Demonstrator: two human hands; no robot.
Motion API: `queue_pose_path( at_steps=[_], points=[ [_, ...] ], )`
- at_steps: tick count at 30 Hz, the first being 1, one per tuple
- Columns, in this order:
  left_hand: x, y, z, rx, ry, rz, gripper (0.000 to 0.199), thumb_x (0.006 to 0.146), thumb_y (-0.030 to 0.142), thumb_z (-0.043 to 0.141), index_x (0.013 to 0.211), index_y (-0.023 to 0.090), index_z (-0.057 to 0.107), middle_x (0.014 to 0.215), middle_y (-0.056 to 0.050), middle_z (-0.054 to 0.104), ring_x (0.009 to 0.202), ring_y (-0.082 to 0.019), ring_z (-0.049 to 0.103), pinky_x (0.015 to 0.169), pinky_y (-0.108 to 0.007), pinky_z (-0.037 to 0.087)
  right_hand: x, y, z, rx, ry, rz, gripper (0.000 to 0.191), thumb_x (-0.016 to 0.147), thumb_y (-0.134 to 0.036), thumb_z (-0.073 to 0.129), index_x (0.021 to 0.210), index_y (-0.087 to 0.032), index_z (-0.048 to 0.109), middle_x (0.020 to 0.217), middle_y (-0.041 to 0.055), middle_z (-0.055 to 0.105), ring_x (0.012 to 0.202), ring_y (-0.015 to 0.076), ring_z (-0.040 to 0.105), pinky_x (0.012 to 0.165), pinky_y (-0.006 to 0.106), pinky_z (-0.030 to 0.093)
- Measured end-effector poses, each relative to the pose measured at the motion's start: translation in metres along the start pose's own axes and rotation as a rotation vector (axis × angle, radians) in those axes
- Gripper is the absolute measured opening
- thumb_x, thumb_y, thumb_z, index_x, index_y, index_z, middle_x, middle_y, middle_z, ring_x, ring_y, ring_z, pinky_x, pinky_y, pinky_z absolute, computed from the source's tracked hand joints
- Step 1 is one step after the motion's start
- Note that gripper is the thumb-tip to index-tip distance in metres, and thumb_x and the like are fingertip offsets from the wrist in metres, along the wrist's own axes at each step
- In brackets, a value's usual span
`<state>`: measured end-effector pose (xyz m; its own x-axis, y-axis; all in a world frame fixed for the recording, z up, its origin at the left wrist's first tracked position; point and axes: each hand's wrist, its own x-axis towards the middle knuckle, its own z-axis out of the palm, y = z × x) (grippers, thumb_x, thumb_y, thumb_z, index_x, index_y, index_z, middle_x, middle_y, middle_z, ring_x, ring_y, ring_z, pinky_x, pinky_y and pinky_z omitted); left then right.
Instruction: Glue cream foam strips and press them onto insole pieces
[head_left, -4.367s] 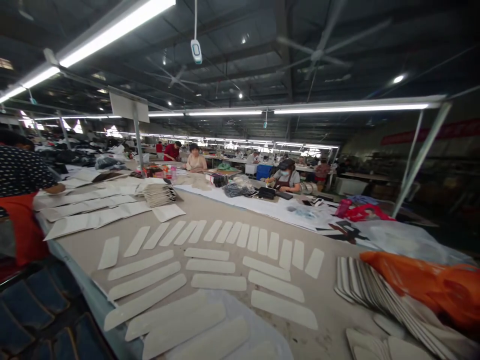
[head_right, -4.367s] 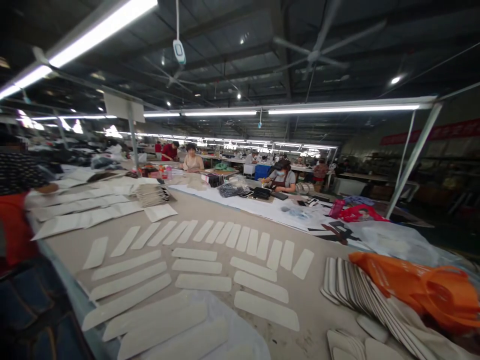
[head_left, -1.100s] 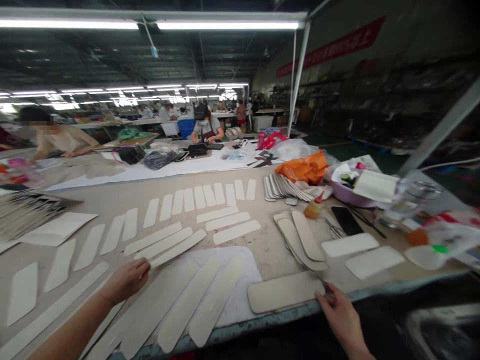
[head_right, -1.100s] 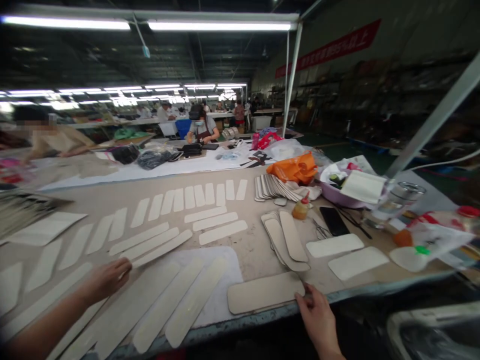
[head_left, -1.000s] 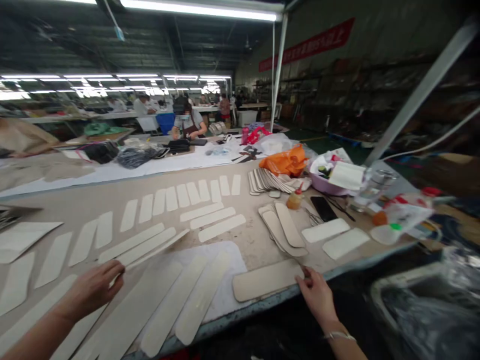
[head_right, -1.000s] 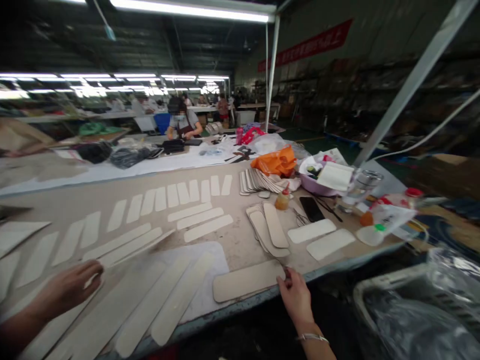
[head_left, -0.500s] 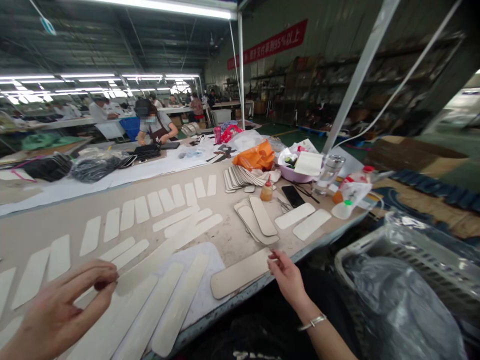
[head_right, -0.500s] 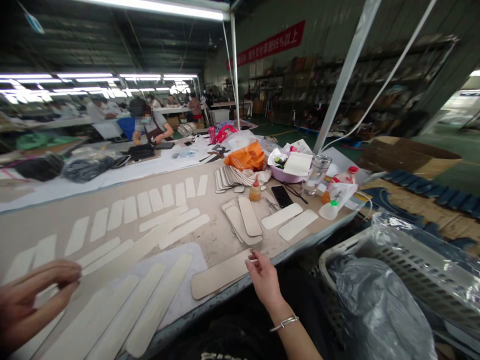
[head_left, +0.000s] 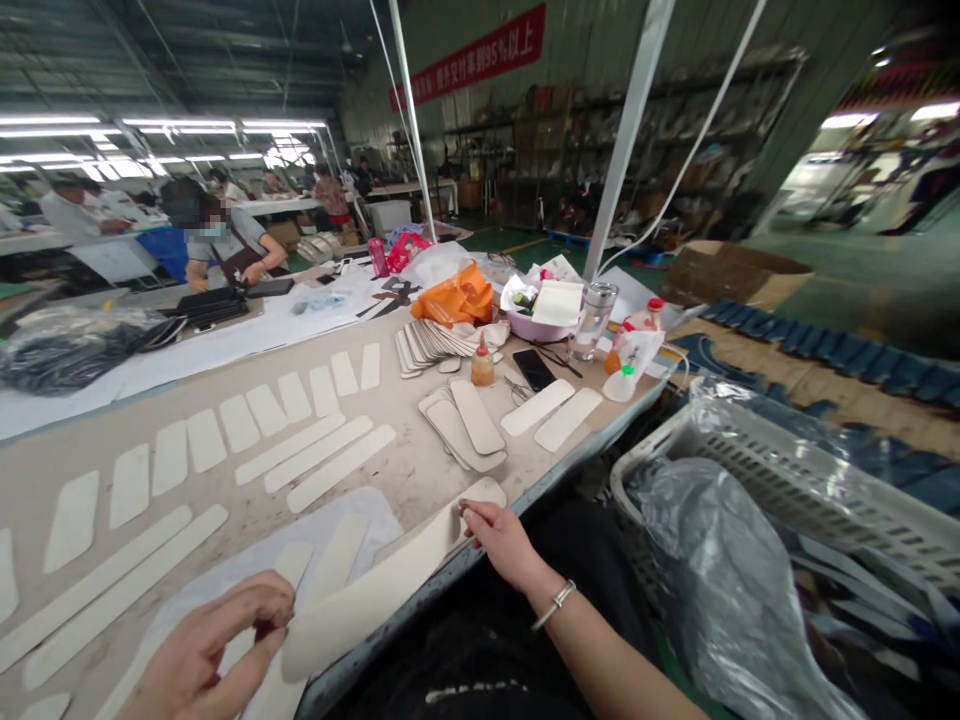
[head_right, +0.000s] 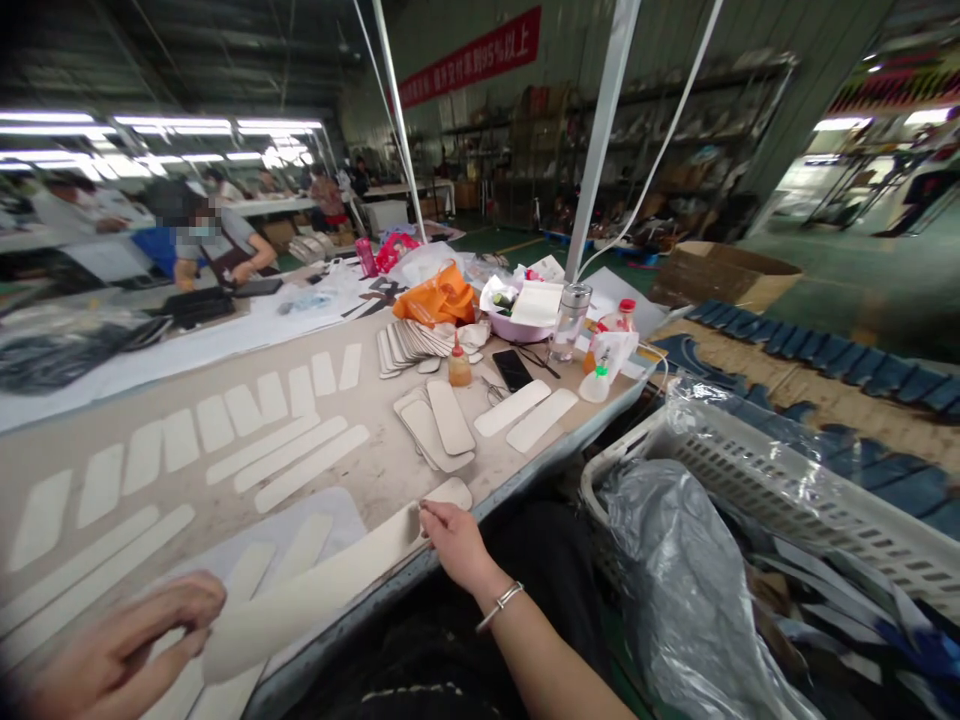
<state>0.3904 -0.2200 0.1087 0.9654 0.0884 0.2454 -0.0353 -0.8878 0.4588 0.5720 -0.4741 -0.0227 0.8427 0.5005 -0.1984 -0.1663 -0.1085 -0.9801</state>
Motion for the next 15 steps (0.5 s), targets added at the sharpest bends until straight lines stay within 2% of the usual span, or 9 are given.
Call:
queue_pose_path(
  at_steps=[3,7,12,15],
  points=[
    [0.001,-0.002,0.008,-0.103,-0.138,-0.032,0.02,0.078,0.039,0.053,0.068,0.022,0.058,0.073,-0.002,0.063,0.071,-0.015,0.059,0.066,-0.018,0.049,-0.005,0.008,-0.007,0.054,-0.043,0.087,0.026,0.078,-0.039,0.056,0.084,-0.016,0.066,0.065,-0.0009,0.054,0.055,0.0085,0.044,0.053,0.023,0.038],
    [0.004,-0.01,0.025,-0.199,-0.193,-0.213,0.025,0.078,0.042,0.05,0.067,0.021,0.057,0.072,-0.002,0.061,0.069,-0.016,0.057,0.062,-0.02,0.047,-0.009,0.014,-0.019,0.108,-0.081,0.099,0.019,0.075,-0.036,0.06,0.073,-0.017,0.058,0.062,-0.0038,0.05,0.055,0.0078,0.041,0.052,0.022,0.034],
    [0.011,-0.017,0.061,-0.288,-0.284,-0.542,0.029,0.076,0.045,0.045,0.065,0.02,0.054,0.056,0.002,0.05,0.055,-0.014,0.049,0.052,-0.023,0.04,0.01,0.016,-0.042,-0.213,0.058,0.028,0.02,0.079,-0.039,0.051,0.074,-0.02,0.054,0.059,-0.0046,0.049,0.054,0.0099,0.044,0.054,0.023,0.037],
    [0.018,-0.021,0.084,-0.314,-0.297,-0.65,0.024,0.073,0.039,0.044,0.064,0.02,0.055,0.054,0.004,0.049,0.054,-0.014,0.049,0.053,-0.023,0.037,0.03,0.015,-0.054,-0.332,0.116,0.002,0.019,0.076,-0.038,0.054,0.073,-0.02,0.058,0.062,-0.0026,0.056,0.06,0.0125,0.05,0.06,0.025,0.039]
  ],
)
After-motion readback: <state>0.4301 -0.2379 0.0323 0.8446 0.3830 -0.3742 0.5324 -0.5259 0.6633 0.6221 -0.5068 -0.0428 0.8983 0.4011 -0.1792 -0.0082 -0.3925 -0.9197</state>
